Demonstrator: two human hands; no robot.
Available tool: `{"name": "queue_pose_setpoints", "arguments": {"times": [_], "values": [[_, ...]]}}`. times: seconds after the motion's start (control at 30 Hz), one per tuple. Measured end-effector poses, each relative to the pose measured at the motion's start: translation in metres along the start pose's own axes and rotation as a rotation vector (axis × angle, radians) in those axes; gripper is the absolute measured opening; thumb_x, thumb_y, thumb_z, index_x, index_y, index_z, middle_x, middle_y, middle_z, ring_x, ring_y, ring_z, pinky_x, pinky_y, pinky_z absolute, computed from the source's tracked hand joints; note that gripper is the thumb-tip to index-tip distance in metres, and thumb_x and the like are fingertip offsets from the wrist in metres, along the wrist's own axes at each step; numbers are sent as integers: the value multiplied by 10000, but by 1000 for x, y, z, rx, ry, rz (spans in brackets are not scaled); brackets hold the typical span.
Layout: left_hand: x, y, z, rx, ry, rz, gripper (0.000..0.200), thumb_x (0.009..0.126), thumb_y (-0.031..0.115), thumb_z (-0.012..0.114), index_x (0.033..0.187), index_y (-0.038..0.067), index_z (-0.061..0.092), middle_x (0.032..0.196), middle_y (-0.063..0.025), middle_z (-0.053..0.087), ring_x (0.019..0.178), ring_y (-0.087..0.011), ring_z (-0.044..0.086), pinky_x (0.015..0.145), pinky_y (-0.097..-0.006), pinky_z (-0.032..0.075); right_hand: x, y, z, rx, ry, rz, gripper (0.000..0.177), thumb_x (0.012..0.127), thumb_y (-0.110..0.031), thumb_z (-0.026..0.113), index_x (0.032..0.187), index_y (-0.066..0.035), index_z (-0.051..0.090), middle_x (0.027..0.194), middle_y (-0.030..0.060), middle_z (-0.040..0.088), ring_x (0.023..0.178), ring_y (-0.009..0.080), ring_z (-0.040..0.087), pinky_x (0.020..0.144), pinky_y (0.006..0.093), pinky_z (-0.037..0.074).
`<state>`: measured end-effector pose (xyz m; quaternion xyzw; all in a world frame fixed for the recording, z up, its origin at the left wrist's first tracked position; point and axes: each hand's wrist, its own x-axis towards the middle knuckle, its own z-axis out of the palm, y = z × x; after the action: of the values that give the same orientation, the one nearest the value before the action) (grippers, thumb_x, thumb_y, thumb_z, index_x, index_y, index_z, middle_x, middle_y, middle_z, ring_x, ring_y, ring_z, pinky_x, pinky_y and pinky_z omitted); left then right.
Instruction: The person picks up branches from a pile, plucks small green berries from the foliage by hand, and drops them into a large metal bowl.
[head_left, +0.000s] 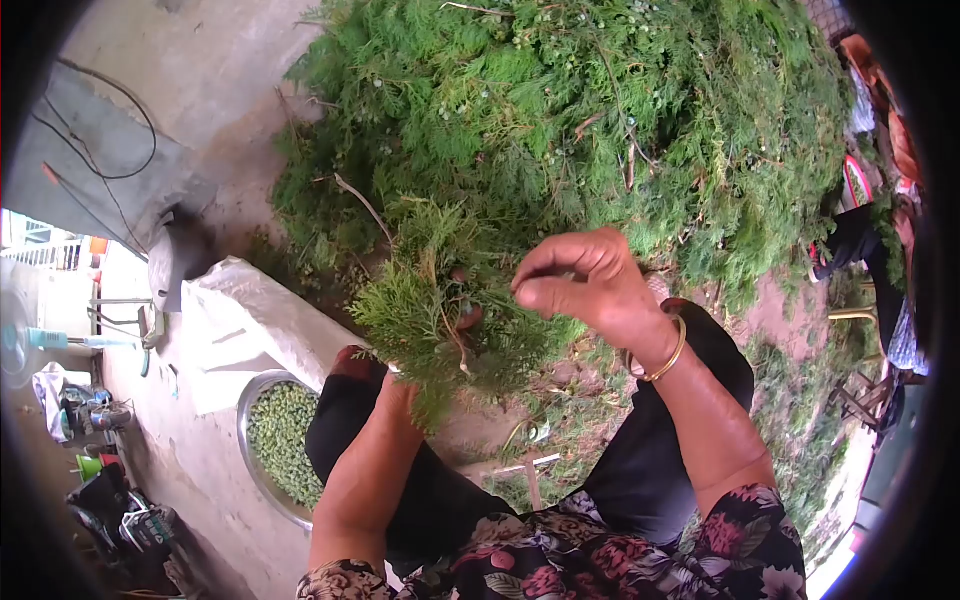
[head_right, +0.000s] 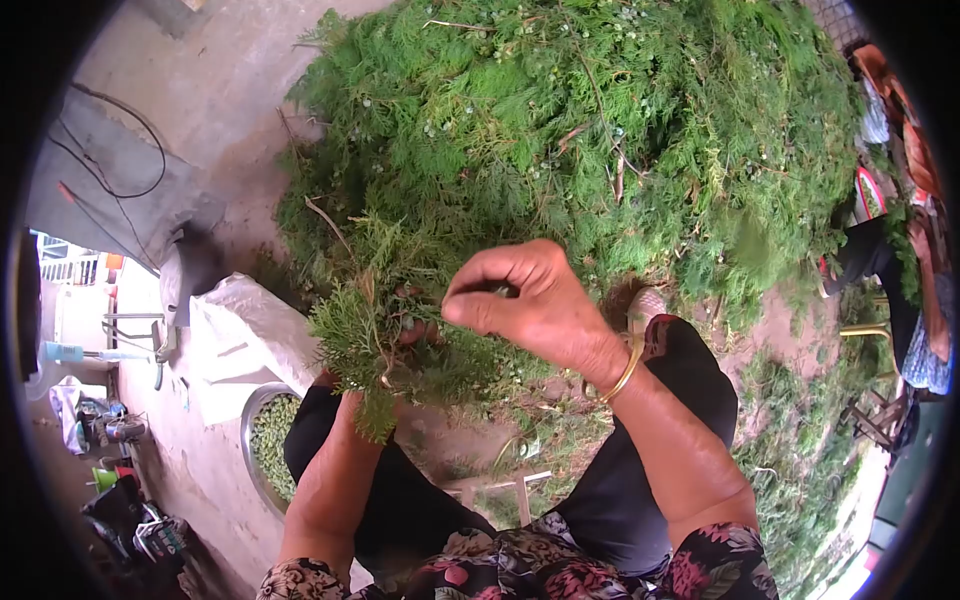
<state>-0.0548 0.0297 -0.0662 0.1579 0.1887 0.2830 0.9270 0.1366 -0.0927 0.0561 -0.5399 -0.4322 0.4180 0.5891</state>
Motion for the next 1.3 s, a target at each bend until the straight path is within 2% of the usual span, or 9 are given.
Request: {"name": "queue_pose_setpoints", "arguments": {"times": [0.17, 0.53, 0.77, 0.87, 0.97, 1.03, 1.07, 1.13, 1.3], "values": [[-3, -11, 11, 113, 100, -2, 402, 886, 322, 521, 1208, 86, 477, 1077, -83, 549, 859, -198, 561, 648, -345, 481, -9, 1, 15, -187, 38, -112, 167, 730, -76, 749, 868, -22, 671, 762, 31, 662, 665, 63, 586, 589, 217, 453], [1, -20, 24, 150, 124, -16, 361, 904, 276, 515, 1208, 84, 488, 1065, -79, 567, 901, -205, 577, 698, -328, 510, -18, 8, 18, -549, 141, -596, 261, 673, -63, 765, 890, -24, 627, 723, 110, 634, 547, 223, 584, 510, 311, 448], [8, -25, 19, 0, -32, -58, 344, 922, 261, 507, 1216, 83, 496, 1066, -75, 580, 949, -208, 586, 762, -324, 531, -16, 19, 16, -711, 127, -496, 253, 698, -122, 722, 890, -43, 579, 606, 101, 569, 570, 299, 578, 519, 379, 455], [5, -31, 23, 198, 89, -25, 372, 916, 297, 517, 1215, 76, 505, 1068, -76, 583, 931, -196, 590, 754, -320, 529, -15, 20, 21, -692, 135, -407, 189, 714, -96, 705, 846, -31, 587, 614, 128, 568, 569, 321, 569, 509, 373, 453], [-2, -25, 34, 297, 120, 6, 391, 899, 323, 545, 1193, 64, 530, 1049, -75, 589, 909, -182, 594, 746, -309, 525, -14, 20, 24, -490, 131, -182, 102, 759, -63, 664, 802, -5, 592, 607, 119, 589, 528, 266, 592, 486, 346, 440], [-6, -17, 41, 446, 144, -6, 366, 897, 306, 555, 1161, 52, 548, 1038, -73, 595, 908, -195, 597, 749, -317, 526, -11, 22, 25, -58, 106, -86, 72, 805, -48, 611, 761, 9, 603, 599, 68, 596, 480, 147, 560, 450, 279, 405], [-4, -12, 39, 220, -57, -89, 365, 899, 296, 556, 1169, 50, 538, 1058, -75, 588, 923, -205, 595, 759, -331, 530, -10, 20, 23, -58, 103, -85, 72, 805, -48, 611, 761, 9, 603, 599, 68, 596, 480, 147, 560, 450, 279, 405], [-22, -15, 51, 272, 109, 19, 370, 904, 274, 555, 1197, 55, 502, 1131, -88, 558, 962, -237, 583, 801, -375, 540, -7, 9, 14, 320, 78, 213, 91, 801, -36, 622, 865, 27, 606, 586, 11, 545, 458, 80, 428, 422, 219, 313], [-31, -10, 70, 357, 191, 15, 425, 887, 253, 581, 1257, 79, 463, 1182, -88, 530, 1029, -235, 569, 857, -386, 531, -1, 0, -7, 573, 55, 278, 210, 791, -59, 585, 965, 51, 549, 571, 34, 494, 448, 83, 370, 401, 222, 261]]}}
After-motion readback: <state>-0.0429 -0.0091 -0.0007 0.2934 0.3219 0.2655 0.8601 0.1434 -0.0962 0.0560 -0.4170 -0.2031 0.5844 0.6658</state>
